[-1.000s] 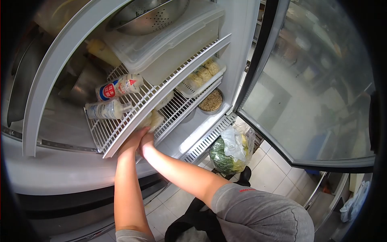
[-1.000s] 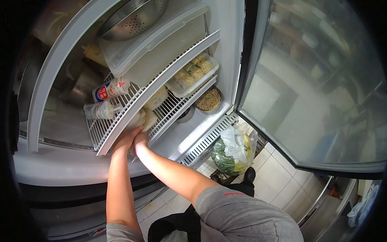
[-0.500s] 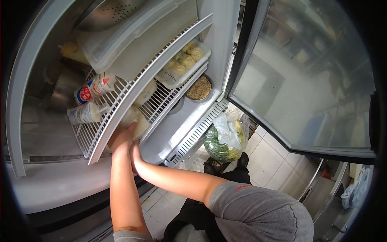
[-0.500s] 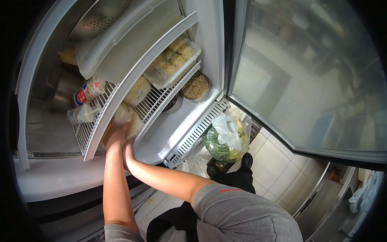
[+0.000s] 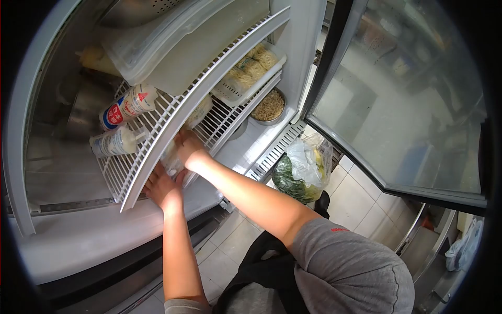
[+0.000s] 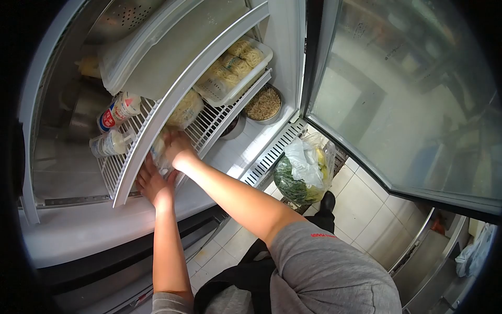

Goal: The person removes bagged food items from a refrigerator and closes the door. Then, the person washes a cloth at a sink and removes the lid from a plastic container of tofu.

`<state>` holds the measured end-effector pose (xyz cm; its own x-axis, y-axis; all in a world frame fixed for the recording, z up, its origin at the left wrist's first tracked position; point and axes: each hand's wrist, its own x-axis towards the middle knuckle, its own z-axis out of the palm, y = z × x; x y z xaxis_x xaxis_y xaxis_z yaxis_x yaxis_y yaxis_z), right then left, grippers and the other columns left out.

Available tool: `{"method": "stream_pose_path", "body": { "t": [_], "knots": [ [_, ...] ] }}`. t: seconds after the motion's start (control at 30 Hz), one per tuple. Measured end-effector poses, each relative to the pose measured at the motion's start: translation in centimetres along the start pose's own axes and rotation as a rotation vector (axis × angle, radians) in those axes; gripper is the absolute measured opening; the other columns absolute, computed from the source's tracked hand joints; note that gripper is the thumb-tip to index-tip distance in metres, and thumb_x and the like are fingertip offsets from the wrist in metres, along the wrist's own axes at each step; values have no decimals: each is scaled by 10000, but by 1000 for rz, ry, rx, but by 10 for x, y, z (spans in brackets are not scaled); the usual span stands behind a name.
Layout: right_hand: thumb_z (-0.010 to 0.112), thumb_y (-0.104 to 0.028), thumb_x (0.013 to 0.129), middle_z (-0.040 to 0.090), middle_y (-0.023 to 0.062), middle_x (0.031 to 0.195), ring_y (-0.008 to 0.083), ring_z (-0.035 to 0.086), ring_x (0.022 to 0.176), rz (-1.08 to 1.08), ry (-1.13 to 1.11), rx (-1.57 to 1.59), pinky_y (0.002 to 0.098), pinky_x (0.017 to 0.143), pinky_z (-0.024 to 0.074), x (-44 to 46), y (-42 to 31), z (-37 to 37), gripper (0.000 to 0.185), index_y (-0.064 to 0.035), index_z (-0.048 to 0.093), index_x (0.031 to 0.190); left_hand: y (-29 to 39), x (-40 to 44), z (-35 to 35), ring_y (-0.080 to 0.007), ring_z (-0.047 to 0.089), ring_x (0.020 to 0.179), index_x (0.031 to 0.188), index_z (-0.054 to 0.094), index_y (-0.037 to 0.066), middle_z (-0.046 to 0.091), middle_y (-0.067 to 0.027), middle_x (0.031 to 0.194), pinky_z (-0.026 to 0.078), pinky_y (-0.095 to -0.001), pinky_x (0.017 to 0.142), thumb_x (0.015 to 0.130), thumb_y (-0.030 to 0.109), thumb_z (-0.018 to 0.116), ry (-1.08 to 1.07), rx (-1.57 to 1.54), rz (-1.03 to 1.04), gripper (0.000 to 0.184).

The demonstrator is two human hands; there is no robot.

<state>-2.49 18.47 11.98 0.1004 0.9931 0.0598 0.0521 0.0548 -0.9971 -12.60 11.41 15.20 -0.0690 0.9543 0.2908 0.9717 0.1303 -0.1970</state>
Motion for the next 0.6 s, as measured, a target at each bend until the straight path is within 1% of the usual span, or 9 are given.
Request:
{"method": "stream_pose_path", "body": {
  "t": [0.1, 0.17, 0.23, 0.33, 0.43, 0.5, 0.53, 0.57, 0.6],
  "knots": [
    [392, -160, 900, 525, 275, 1110, 412, 520, 1005, -252, 173, -26, 440, 883, 426, 9, 5, 12, 330, 47, 490, 1137, 10, 6, 9, -353, 250, 1320, 1427, 210, 231, 291, -148, 1426, 219, -558, 1029, 627, 458, 753, -33, 68, -110, 993],
    [361, -189, 910, 533, 275, 1094, 413, 527, 1002, -175, 51, -72, 426, 874, 436, 16, 8, 0, 353, 42, 506, 1134, 11, 8, 17, -351, 261, 1311, 1424, 217, 217, 307, -152, 1412, 238, -554, 1018, 627, 466, 750, 79, 101, -122, 991],
    [381, -258, 911, 539, 264, 1113, 407, 532, 1015, -268, -167, -156, 414, 884, 438, 26, 10, -10, 390, 26, 524, 1137, 9, 5, 13, -340, 292, 1302, 1415, 244, 216, 332, -145, 1401, 258, -563, 1004, 628, 439, 758, 165, 73, -73, 966],
    [347, -326, 942, 562, 215, 1134, 385, 535, 1044, -129, -243, -33, 389, 896, 438, 17, -6, -33, 429, 1, 533, 1149, 11, 5, -6, -329, 326, 1289, 1398, 288, 208, 359, -133, 1390, 298, -558, 983, 630, 418, 760, 144, 70, 26, 925],
    [328, -340, 958, 575, 195, 1143, 357, 547, 1045, -91, -203, -36, 372, 900, 436, 18, 2, -19, 449, -2, 512, 1189, 27, 13, -23, -328, 371, 1263, 1375, 331, 195, 398, -144, 1365, 338, -513, 975, 629, 401, 765, 23, 174, -74, 886],
    [323, -345, 962, 580, 191, 1144, 343, 554, 1041, -77, -146, -47, 365, 905, 431, 24, 14, -14, 460, -1, 498, 1212, 31, 29, -25, -331, 409, 1230, 1338, 382, 204, 436, -133, 1338, 371, -448, 970, 674, 362, 745, 100, -31, 138, 774],
    [335, -347, 958, 587, 192, 1136, 334, 565, 1025, 130, -268, 226, 356, 893, 437, 27, 14, -24, 462, 4, 503, 1208, 43, 40, -51, -322, 447, 1192, 1275, 454, 198, 475, -111, 1305, 371, -410, 974, 738, 302, 703, -67, -139, 337, 601],
    [347, -348, 954, 593, 193, 1127, 324, 576, 1009, 334, -387, 497, 346, 880, 443, 29, 11, -35, 464, 8, 508, 1205, 41, 49, -46, -322, 447, 1192, 1275, 454, 198, 475, -111, 1305, 371, -410, 974, 738, 302, 703, -68, -139, 335, 601],
    [372, -294, 944, 617, 184, 1073, 312, 603, 942, 219, -322, 287, 337, 825, 468, 28, 7, -39, 400, 1, 571, 1127, 33, 58, -40, -319, 451, 1184, 1245, 482, 192, 487, -98, 1291, 367, -410, 973, 763, 271, 681, -110, -228, 349, 527]
  ]
}}
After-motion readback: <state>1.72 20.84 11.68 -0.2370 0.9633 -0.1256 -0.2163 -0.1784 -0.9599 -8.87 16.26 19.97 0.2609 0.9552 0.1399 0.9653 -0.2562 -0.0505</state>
